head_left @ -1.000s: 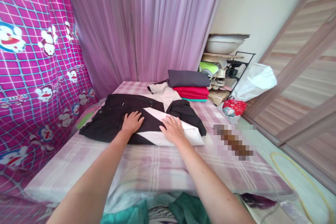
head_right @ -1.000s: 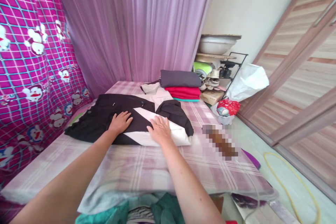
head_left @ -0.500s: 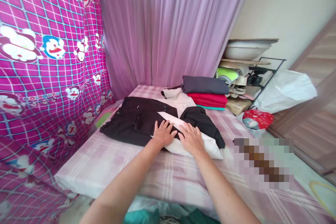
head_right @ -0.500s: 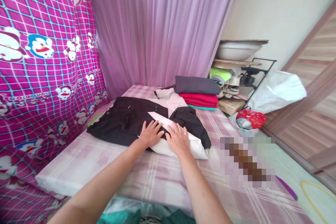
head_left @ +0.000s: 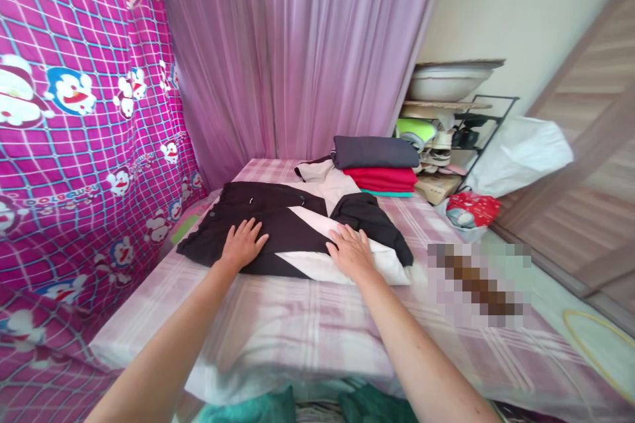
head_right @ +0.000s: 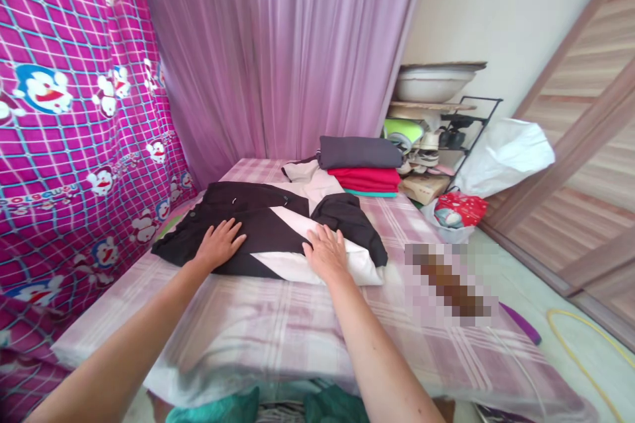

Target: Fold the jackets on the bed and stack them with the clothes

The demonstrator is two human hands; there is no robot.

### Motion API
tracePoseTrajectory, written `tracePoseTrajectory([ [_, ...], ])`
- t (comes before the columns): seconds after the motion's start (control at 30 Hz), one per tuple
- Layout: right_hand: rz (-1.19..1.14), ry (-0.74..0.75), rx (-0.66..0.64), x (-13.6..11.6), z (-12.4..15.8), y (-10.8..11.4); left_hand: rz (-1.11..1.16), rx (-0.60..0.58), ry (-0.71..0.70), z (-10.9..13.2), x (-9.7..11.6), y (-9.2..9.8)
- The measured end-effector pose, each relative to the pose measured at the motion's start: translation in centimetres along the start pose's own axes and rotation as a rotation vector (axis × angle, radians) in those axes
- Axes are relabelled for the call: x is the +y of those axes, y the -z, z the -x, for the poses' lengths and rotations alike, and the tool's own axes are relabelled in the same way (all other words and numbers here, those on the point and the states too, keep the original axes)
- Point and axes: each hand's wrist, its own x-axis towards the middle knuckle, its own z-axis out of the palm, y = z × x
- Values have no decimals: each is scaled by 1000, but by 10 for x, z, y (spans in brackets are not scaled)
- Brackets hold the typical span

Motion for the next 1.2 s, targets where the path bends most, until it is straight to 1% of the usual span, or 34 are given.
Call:
tracePoseTrajectory([
  [0.1, -18, -33, -69, -21, -15, 20, -8, 26, 6, -2, 1, -5],
  [0.13, -28, -23, -76, -30, -21, 25, -8, 35, 5, -3, 1, -7],
  [0.2, -72, 36, -46, -48, -33, 29, -4, 44, 9, -4, 1, -9],
  [0.27, -117, 102, -62, -60, -41, 25, -1, 34, 18, -5, 0, -11],
  [0.37, -145, 112, -185, -60, -42, 9, 5, 12, 22, -7, -2, -12],
  [0.43, -144, 95, -205, -51, -38, 0, 9, 11, 23, -8, -3, -13],
  [0.5, -136, 97, -168, -40, -33, -3, 12, 17, 29, -9, -4, -14],
  [0.67, -110, 75, -134, -12, -25, 1, 41, 33, 23, -9, -5, -16],
  [0.8, -78, -19, -104, 18, -25, 7, 47, 10, 18, -10, -5, -12],
  [0.9, -55, -88, -127, 40, -29, 19, 45, -85, 13, -15, -5, 3],
  [1.0, -11, -143, -153, 58, -39, 36, 45, -172, -15, -26, -4, 27],
  [1.03, 11, -161, -143, 63, -44, 42, 25, -180, -20, -31, -3, 35],
  [1.1, 54, -180, -83, 72, -55, 52, -40, -158, -21, -41, -2, 48],
  [1.2, 75, -170, 32, 80, -78, 64, -96, -91, -35, -59, 3, 59],
])
